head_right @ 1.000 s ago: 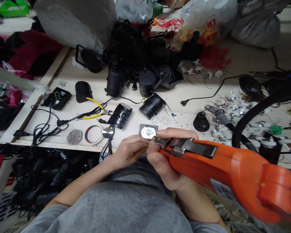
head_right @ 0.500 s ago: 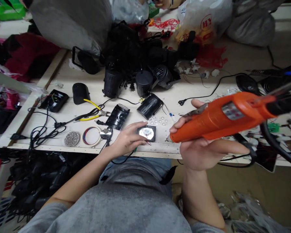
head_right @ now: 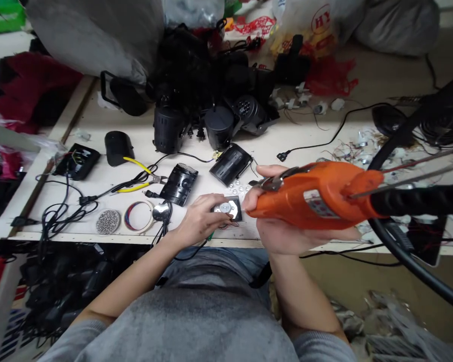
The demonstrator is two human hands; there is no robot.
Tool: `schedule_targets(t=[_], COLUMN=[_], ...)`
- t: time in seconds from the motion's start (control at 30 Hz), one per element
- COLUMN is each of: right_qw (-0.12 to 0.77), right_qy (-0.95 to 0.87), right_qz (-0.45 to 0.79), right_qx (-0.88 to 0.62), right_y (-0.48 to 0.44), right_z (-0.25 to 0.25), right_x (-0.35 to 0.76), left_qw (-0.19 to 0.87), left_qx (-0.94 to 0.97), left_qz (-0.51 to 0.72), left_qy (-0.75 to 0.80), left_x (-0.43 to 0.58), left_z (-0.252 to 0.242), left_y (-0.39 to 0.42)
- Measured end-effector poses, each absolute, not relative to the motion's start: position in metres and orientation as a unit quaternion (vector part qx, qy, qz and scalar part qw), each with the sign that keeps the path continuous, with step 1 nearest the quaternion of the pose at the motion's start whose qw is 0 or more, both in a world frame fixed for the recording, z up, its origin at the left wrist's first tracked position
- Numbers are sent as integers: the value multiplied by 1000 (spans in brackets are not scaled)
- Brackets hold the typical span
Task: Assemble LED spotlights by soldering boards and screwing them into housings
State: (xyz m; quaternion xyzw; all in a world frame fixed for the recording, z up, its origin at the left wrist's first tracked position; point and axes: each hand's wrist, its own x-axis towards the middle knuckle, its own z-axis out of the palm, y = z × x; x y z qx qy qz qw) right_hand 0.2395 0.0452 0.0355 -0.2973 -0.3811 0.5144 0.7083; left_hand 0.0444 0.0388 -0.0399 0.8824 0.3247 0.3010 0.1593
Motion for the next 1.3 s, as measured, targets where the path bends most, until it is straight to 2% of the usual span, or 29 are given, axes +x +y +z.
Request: schedule_targets(t=[0.27, 0.67, 1.3], right_qw=[721, 690, 657], right_qy=[-425, -476, -488], right_qz=[482, 461, 503], right_qx=[-260, -290, -277], right_y=[44, 41, 53], right_z=[17, 21, 19], right_x=[237, 225, 216], left_qw=[195, 200, 211], left_qx=[883, 875, 865], left_qz=[286, 298, 300], left_qy=[318, 325, 343], left_x=[42, 45, 47], left_z=[-42, -44, -52], left_y=[39, 36, 35])
